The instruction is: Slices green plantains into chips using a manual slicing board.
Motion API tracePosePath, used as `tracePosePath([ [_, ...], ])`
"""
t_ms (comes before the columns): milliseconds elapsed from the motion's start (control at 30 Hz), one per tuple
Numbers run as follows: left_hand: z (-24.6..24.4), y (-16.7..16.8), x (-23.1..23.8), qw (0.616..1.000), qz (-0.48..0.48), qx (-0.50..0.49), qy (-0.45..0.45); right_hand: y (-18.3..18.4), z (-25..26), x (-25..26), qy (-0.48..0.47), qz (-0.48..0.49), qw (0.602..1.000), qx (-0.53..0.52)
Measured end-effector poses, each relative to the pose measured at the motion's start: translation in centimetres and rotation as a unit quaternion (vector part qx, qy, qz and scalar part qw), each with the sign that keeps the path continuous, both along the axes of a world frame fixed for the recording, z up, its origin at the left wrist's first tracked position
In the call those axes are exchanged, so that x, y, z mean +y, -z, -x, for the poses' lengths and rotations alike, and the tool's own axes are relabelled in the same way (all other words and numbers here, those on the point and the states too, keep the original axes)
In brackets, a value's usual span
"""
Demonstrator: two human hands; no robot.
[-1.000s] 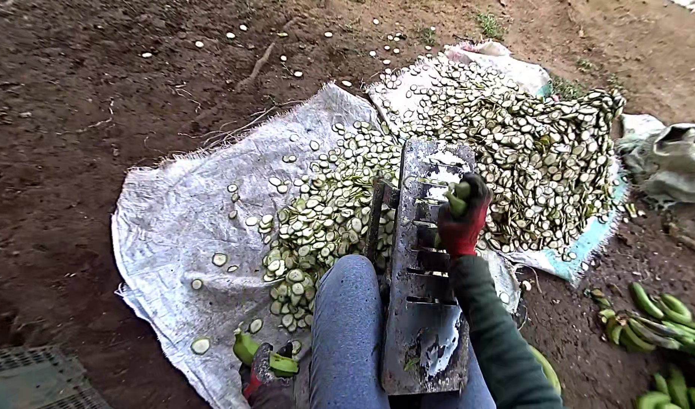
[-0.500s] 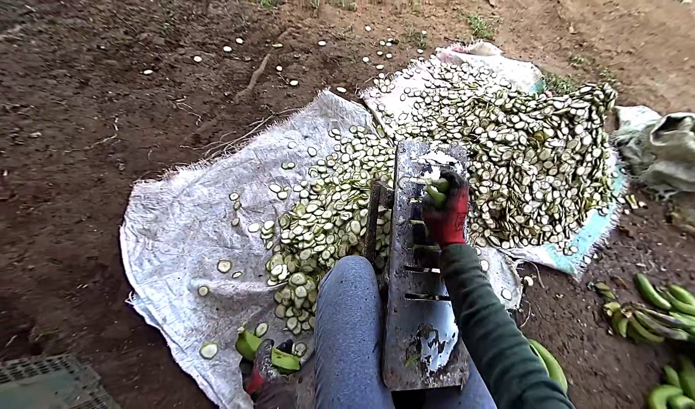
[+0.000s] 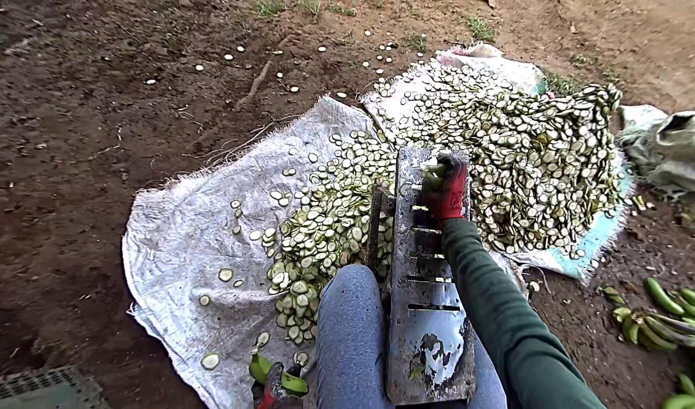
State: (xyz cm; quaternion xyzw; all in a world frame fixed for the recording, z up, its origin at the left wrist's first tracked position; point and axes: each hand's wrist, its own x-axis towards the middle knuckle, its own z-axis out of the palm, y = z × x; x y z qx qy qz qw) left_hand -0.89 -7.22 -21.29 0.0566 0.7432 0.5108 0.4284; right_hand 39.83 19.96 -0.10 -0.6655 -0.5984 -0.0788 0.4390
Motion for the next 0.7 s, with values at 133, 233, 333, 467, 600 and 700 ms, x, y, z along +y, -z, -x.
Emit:
tracePosePath([
  [133, -0.3, -2.8, 0.8, 1.0, -0.003, -0.009, -0.019, -0.9, 2.1, -5.0, -0.011, 0.053, 0.997, 0.058],
  [233, 0.6, -1.2, 1.0, 1.0, 0.008, 0.002, -0.008, 3.0, 5.7, -18.9, -0.052, -0.004, 0.997, 0.055],
  [333, 0.5, -0.9, 1.7, 0.999, 0.033, 0.01, -0.003, 5.4, 8.3, -27.0, -0.114, -0.003, 0.992, 0.058],
  [467, -0.2, -0.5, 1.6, 0.999, 0.041, 0.014, -0.009, 3.3, 4.9, -16.0, -0.1, 0.014, 0.995, 0.007],
  [600, -0.9, -1.4, 0.6, 0.999, 0.037, 0.02, -0.005, 0.4, 0.9, -3.1, -0.06, 0.073, 0.995, -0.009],
  [700, -0.5, -1.8, -0.3, 0.998, 0.051, 0.04, 0.005, -0.2, 2.9, -6.0, -0.054, 0.104, 0.993, 0.003],
])
